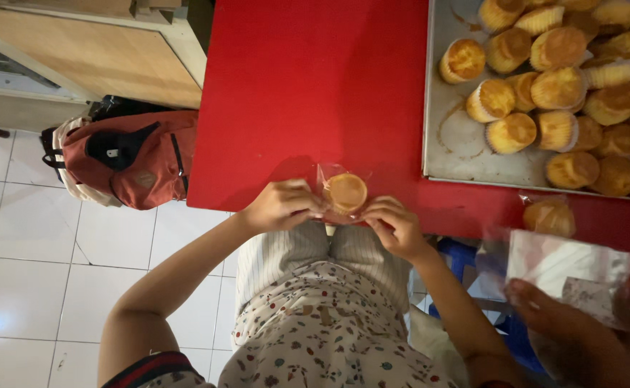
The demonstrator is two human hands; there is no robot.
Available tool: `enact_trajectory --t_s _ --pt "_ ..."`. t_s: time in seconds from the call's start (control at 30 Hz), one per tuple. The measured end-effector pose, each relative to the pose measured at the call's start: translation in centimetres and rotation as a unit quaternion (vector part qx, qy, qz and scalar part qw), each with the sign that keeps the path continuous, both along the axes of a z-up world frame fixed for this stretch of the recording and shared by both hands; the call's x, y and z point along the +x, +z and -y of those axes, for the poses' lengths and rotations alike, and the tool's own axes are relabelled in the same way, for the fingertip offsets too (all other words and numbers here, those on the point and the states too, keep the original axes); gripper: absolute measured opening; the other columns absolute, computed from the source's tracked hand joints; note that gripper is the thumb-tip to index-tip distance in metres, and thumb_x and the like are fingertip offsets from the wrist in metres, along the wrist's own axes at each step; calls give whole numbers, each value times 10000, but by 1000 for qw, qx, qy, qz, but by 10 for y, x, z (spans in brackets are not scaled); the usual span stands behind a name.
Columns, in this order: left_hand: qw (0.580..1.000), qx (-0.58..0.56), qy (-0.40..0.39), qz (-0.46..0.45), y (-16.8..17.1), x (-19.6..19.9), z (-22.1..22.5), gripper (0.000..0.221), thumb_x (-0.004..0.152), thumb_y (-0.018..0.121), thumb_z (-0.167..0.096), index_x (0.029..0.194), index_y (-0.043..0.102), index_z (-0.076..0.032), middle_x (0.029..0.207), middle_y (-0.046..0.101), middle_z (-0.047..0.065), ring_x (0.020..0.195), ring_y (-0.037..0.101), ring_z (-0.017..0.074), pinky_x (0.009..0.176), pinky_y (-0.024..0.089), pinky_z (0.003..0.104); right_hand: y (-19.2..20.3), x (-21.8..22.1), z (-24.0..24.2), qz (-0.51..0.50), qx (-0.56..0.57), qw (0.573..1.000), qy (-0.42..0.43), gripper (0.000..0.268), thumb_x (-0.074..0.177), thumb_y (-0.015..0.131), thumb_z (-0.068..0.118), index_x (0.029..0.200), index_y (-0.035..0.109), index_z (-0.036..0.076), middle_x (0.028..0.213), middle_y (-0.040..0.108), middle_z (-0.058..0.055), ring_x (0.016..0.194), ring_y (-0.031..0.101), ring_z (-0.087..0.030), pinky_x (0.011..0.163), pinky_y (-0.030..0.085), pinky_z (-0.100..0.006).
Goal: The person picks up muffins from a metal tray and places them into individual plastic bags, then seals the bags by hand.
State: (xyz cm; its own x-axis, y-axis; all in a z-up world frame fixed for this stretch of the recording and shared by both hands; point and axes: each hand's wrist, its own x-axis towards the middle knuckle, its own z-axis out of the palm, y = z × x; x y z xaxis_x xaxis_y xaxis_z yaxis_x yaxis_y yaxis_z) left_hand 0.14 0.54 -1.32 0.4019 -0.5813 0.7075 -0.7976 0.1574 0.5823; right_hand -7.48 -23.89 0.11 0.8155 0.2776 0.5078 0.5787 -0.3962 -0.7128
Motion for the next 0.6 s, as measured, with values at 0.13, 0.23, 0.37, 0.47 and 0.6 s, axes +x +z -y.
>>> enact_trajectory --t_s 0.13,0.23,0.37,0.47,0.6 --pt "997 44 39 -40 -1 -1 -4 151 868 613 -176 748 610 -85 732 654 67 665 624 252 596 501 324 -1 2 4 -11 19 1000 -2 141 867 572 65 794 684 19 759 680 -95 737 659 -286 703 520 -424" --pt "982 110 113 -106 -13 -7 -3 186 868 609 -251 736 604 -120 679 616 42 636 602 245 560 481 332 -6 1 5 -33 24 999 -24 149 866 588 85 777 681 11 734 686 -95 759 666 -296 763 505 -438" --pt "949 129 169 -232 1 -15 5 251 880 598 -248 663 601 -123 575 583 19 550 586 233 528 472 296 -8 0 3 -76 46 994 -65 154 865 595 82 753 676 14 697 677 -79 802 651 -283 805 478 -443" --pt "927 152 213 -268 -1 -19 7 227 857 617 -266 660 622 -154 556 588 21 533 583 224 510 465 297 -13 -1 -1 -70 36 991 -108 177 872 595 77 724 671 16 648 665 -75 786 646 -269 805 482 -412" --pt "893 192 270 -304 -9 -24 16 196 853 610 -280 707 642 -153 574 615 50 558 624 255 524 492 323 -33 -5 -2 -74 12 984 -164 201 860 636 110 676 647 30 636 637 -54 765 632 -236 747 499 -362"
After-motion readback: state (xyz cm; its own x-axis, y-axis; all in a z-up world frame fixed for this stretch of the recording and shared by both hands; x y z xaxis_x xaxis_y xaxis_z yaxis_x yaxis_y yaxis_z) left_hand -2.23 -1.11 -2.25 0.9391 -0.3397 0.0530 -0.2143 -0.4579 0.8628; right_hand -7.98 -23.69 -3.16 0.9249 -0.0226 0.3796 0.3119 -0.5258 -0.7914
